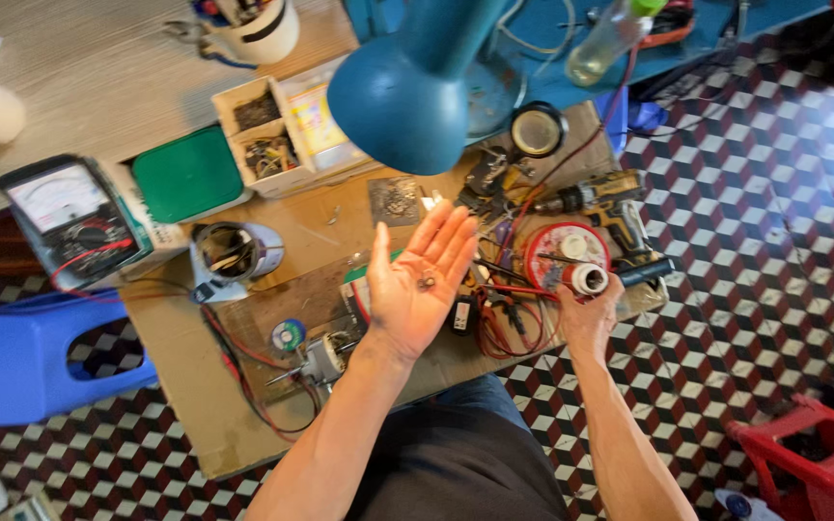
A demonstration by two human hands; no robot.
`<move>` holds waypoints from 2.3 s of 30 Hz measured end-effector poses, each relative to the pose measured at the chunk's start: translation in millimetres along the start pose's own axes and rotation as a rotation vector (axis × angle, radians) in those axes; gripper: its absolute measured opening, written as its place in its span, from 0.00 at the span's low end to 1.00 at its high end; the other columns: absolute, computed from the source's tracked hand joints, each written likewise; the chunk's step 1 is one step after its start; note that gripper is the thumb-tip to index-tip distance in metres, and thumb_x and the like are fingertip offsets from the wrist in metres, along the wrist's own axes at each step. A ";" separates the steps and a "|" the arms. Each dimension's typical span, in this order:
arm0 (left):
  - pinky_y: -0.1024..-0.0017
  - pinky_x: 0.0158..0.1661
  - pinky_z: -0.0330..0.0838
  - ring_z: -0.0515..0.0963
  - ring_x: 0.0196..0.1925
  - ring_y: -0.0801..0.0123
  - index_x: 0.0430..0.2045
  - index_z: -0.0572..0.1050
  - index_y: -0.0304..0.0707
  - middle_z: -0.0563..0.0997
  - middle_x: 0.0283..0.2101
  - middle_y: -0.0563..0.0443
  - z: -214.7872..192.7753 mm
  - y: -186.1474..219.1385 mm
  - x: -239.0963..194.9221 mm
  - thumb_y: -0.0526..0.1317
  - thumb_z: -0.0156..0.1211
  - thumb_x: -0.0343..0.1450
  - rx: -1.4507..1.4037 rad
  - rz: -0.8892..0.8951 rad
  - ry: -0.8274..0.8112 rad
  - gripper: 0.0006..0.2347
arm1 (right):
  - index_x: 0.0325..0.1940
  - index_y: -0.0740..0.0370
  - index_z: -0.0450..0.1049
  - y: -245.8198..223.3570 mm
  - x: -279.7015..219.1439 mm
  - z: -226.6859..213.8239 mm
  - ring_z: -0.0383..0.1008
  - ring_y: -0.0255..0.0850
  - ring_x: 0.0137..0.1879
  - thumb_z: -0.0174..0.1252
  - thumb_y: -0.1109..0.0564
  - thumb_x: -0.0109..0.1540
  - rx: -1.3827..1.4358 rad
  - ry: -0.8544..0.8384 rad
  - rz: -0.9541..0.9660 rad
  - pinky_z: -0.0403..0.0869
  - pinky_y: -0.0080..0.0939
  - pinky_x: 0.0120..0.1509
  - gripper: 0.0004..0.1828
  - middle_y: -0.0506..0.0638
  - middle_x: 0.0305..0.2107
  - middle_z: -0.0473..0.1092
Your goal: The person disassembles a small electrical motor, removes the rotor, applies lubricant to the bearings, and reassembles the unit. They use a screwdriver to remove screws and handle the motor components by hand throughout the process.
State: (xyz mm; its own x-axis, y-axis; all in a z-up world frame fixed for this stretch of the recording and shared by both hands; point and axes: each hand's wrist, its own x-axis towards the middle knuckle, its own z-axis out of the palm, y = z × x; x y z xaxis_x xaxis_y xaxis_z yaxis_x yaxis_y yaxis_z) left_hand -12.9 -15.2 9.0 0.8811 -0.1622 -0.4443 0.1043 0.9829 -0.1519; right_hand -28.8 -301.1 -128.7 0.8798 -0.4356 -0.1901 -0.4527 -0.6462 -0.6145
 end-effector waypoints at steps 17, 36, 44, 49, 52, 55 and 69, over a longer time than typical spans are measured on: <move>0.61 0.72 0.55 0.65 0.72 0.57 0.71 0.58 0.29 0.65 0.71 0.36 10.6 8.0 7.8 0.69 0.28 0.75 0.291 0.191 -0.131 0.41 | 0.47 0.63 0.76 -266.2 -81.6 -45.3 0.75 0.46 0.44 0.66 0.60 0.60 0.123 -0.558 -0.918 0.74 0.43 0.46 0.12 0.54 0.38 0.72; 0.59 0.70 0.59 0.69 0.68 0.54 0.69 0.61 0.27 0.70 0.66 0.34 0.3 7.2 19.4 0.69 0.28 0.76 0.258 0.193 -0.096 0.41 | 0.46 0.65 0.79 -258.5 -70.4 -32.5 0.76 0.36 0.38 0.61 0.60 0.65 0.147 -0.658 -0.663 0.74 0.35 0.42 0.08 0.51 0.35 0.76; 0.59 0.70 0.59 0.70 0.67 0.56 0.69 0.62 0.28 0.71 0.66 0.35 -2.1 4.9 19.0 0.69 0.27 0.76 0.252 0.192 -0.095 0.40 | 0.50 0.63 0.76 -257.9 -76.5 -28.0 0.76 0.35 0.36 0.60 0.59 0.65 0.151 -0.586 -0.652 0.74 0.35 0.41 0.11 0.50 0.36 0.76; 0.60 0.71 0.58 0.70 0.67 0.56 0.68 0.62 0.28 0.71 0.65 0.35 -3.6 2.9 21.8 0.69 0.27 0.76 0.285 0.206 -0.086 0.41 | 0.49 0.64 0.77 -257.7 -74.6 -31.4 0.76 0.38 0.37 0.60 0.60 0.65 0.130 -0.579 -0.734 0.74 0.37 0.42 0.09 0.53 0.37 0.75; 0.60 0.70 0.59 0.70 0.66 0.58 0.69 0.62 0.29 0.72 0.65 0.36 -4.7 0.9 23.9 0.69 0.26 0.76 0.289 0.182 -0.048 0.41 | 0.48 0.64 0.77 -256.8 -72.7 -32.4 0.76 0.40 0.38 0.61 0.60 0.64 0.127 -0.597 -0.794 0.74 0.37 0.42 0.10 0.54 0.36 0.75; 0.60 0.70 0.59 0.71 0.66 0.58 0.69 0.62 0.29 0.72 0.65 0.36 -5.1 0.4 24.8 0.69 0.25 0.76 0.304 0.188 -0.064 0.41 | 0.49 0.65 0.77 -255.7 -71.0 -31.0 0.77 0.40 0.39 0.61 0.60 0.64 0.125 -0.594 -0.818 0.74 0.37 0.43 0.10 0.54 0.37 0.75; 0.60 0.65 0.63 0.73 0.64 0.59 0.69 0.63 0.31 0.72 0.65 0.39 -5.9 7.0 19.9 0.70 0.27 0.76 0.203 0.132 -0.049 0.40 | 0.50 0.65 0.78 -236.5 -58.9 -20.2 0.75 0.30 0.39 0.57 0.58 0.68 0.498 -0.745 -0.411 0.75 0.28 0.44 0.10 0.47 0.37 0.77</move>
State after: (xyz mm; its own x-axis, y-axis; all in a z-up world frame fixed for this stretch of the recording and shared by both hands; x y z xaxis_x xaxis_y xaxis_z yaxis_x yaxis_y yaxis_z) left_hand 2.6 -12.1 -6.0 0.9141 -0.0319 -0.4043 0.0731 0.9935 0.0870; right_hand 23.6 -135.3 43.2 0.8987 0.3804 -0.2182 -0.1290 -0.2463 -0.9606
